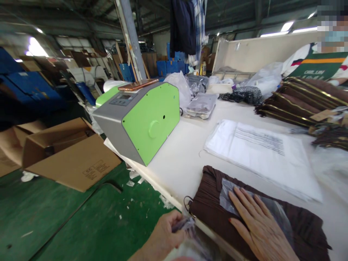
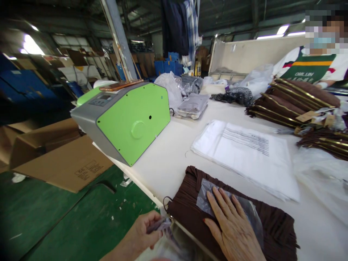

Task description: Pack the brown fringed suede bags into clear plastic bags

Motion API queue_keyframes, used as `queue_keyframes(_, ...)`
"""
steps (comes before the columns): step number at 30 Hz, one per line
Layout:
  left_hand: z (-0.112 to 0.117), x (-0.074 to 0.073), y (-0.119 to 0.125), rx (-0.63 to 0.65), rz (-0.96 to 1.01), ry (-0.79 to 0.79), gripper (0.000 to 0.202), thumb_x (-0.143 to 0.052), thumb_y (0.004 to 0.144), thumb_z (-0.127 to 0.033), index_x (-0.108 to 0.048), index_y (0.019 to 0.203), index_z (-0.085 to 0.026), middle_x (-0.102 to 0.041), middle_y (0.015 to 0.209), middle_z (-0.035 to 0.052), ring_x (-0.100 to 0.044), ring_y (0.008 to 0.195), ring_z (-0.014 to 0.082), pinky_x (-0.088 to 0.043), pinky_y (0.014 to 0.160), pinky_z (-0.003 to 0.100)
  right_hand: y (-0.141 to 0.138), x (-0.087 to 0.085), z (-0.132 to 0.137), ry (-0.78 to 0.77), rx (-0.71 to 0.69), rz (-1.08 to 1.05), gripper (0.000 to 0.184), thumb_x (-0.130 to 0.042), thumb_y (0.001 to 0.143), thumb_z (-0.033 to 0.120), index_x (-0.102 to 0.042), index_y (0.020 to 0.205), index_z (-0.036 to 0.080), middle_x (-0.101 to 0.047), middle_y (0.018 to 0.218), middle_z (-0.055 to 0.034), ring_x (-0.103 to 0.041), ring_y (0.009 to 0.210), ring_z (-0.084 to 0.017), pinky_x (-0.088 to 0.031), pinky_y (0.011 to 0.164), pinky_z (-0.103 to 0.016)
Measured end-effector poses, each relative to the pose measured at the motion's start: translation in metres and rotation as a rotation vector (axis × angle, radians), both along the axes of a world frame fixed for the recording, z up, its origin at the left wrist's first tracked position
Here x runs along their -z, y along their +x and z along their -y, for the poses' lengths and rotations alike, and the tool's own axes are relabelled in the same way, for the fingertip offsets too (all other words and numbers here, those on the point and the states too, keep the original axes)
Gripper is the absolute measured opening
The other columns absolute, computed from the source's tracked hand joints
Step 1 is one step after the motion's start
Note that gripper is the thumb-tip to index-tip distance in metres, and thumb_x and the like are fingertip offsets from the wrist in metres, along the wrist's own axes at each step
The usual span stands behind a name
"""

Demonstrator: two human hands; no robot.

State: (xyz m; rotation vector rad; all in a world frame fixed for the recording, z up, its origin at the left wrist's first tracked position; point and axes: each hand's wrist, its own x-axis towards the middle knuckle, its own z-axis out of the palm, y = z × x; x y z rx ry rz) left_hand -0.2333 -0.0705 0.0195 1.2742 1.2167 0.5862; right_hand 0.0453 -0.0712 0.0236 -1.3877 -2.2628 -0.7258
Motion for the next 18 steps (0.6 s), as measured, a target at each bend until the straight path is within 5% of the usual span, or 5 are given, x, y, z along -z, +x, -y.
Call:
queue_keyframes(5,-0.007,-0.045,-0.005,0.105,-0.437,0.217,0.009,-0.045,0.065,-0.022,-0.049,0.059,-0.017,-0.041,0.051,-0.0048,-0.038,0.048,0.008,-0.026,0.045,0.019,0.0,0.002,-0.001,0.013,0.008,-0.006,0.058,-0.035,0.089,0.045,-0.03,0.139,0.016,-0.047,0.135,-0.0107,-0.045,0.122,-0.025,-0.033,0.1,-0.045)
queue_keyframes(7,-0.009,-0.061,0.0,0.093,-0.361,0.181,0.013,-0.047,0.063,-0.022,-0.053,0.072,-0.017,-0.044,0.051,-0.0059,-0.039,0.045,0.0079,-0.027,0.042,0.018,0.0,0.002,-0.001,0.007,0.014,-0.016,0.059,-0.037,0.088,0.046,-0.03,0.139,0.017,-0.046,0.136,-0.01,-0.044,0.122,-0.025,-0.034,0.099,-0.045)
queue_keyframes(10,-0.011,-0.075,0.019,0.07,-0.108,-0.101,0.032,-0.052,0.06,-0.031,-0.051,0.088,-0.017,-0.054,0.052,-0.0048,-0.043,0.036,0.0086,-0.027,0.035,0.018,-0.001,0.001,0.0,-0.004,0.026,-0.018,0.059,-0.04,0.088,0.045,-0.031,0.139,0.018,-0.045,0.137,-0.0091,-0.043,0.124,-0.024,-0.035,0.099,-0.045)
queue_keyframes(14,-0.018,-0.087,0.042,0.096,0.068,-0.116,0.047,-0.058,0.063,-0.059,-0.053,0.077,-0.014,-0.062,0.06,0.0028,-0.051,0.039,0.0078,-0.027,0.036,0.016,-0.001,-0.001,0.001,-0.002,0.042,0.012,0.058,-0.041,0.087,0.045,-0.033,0.138,0.018,-0.045,0.137,-0.0082,-0.041,0.125,-0.023,-0.035,0.099,-0.043)
queue_keyframes(18,-0.023,-0.089,0.035,0.258,0.054,-0.133,0.064,-0.045,0.066,-0.075,-0.057,0.075,-0.013,-0.058,0.05,0.0008,-0.045,0.032,0.0063,-0.023,0.034,0.016,-0.001,0.0,0.0,0.016,0.059,0.052,0.058,-0.041,0.087,0.047,-0.036,0.136,0.016,-0.043,0.138,-0.0083,-0.04,0.126,-0.022,-0.031,0.101,-0.042)
